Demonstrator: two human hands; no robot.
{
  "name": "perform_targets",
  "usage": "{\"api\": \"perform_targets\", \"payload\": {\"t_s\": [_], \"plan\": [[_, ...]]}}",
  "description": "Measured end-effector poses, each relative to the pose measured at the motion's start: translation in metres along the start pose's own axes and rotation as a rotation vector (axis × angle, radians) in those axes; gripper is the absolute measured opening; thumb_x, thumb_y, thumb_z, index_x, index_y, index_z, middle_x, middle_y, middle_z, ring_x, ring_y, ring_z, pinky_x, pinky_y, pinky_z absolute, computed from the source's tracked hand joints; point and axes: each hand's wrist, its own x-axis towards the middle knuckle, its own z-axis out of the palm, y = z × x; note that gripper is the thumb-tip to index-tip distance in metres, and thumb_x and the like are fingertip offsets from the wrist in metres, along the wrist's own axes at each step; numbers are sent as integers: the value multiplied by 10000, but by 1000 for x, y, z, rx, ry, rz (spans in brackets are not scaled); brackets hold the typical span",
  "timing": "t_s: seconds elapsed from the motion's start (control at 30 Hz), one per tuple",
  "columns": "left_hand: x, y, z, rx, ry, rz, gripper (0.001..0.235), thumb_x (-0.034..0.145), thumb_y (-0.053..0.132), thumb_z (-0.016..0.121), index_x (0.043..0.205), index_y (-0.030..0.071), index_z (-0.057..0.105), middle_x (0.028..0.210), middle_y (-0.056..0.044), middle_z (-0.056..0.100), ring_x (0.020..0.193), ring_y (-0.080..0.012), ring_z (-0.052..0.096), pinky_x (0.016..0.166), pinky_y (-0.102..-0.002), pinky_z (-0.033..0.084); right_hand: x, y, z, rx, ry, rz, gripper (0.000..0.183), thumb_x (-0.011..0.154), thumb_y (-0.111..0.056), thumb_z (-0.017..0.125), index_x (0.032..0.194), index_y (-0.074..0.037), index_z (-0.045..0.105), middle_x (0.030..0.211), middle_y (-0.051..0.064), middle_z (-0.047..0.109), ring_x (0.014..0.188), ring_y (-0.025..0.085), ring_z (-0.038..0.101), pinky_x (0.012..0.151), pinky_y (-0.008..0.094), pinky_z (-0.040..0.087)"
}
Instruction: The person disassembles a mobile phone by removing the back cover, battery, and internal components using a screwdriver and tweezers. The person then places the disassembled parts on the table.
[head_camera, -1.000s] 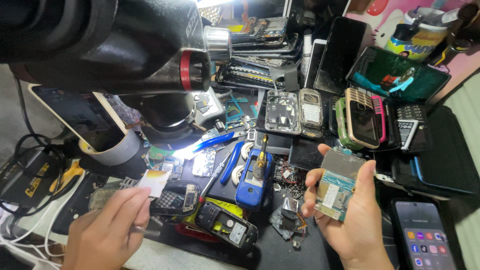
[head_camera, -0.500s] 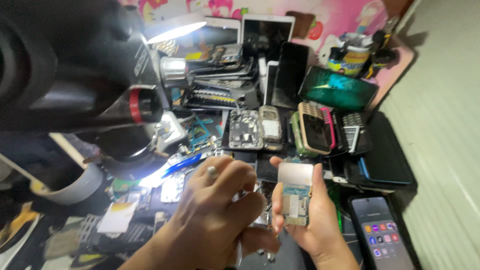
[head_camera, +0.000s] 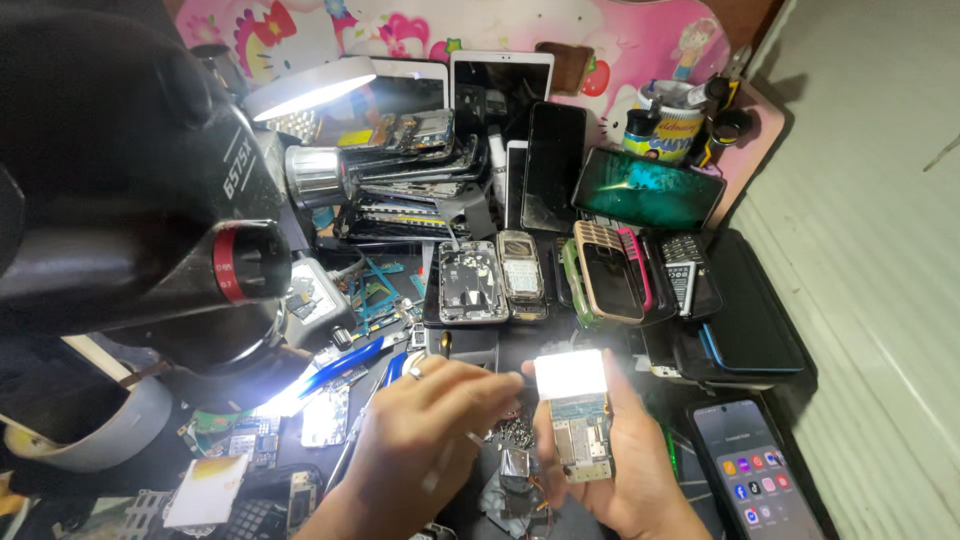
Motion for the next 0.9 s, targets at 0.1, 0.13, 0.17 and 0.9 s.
{"api": "perform_targets", "payload": {"t_s": [0.1,0.13,0.17,0.9], "plan": [[-2,1,1,148,-80,75,303,819,-19,722,1120,8,724,932,-92,644,805,-237,670,631,-350,532,2,6,-6,40,8,33,702,994,-608,327,1179,18,586,683,144,669,492,258,663,361,391,536],[-4,1,-1,173,-114,107,331,817,-2,721,1147,3,719,935,-90,620,816,-242,649,649,-353,529,3,9,-7,59,13,44,681,996,-606,347,1124,19,584,693,143,673,515,259,675,359,399,537],[-5,1,-4,199,-148,138,360,815,14,720,1174,-3,714,938,-89,595,828,-247,628,668,-357,526,3,11,-8,53,52,84,665,983,-605,363,1100,5,601,695,143,684,509,256,680,347,393,530],[-9,-1,3,126,-170,132,60,882,70,749,906,43,702,951,-48,575,889,-246,558,789,-360,483,-19,11,16,90,103,182,653,924,-461,583,1428,-49,528,761,166,658,390,183,580,312,264,424]]}}
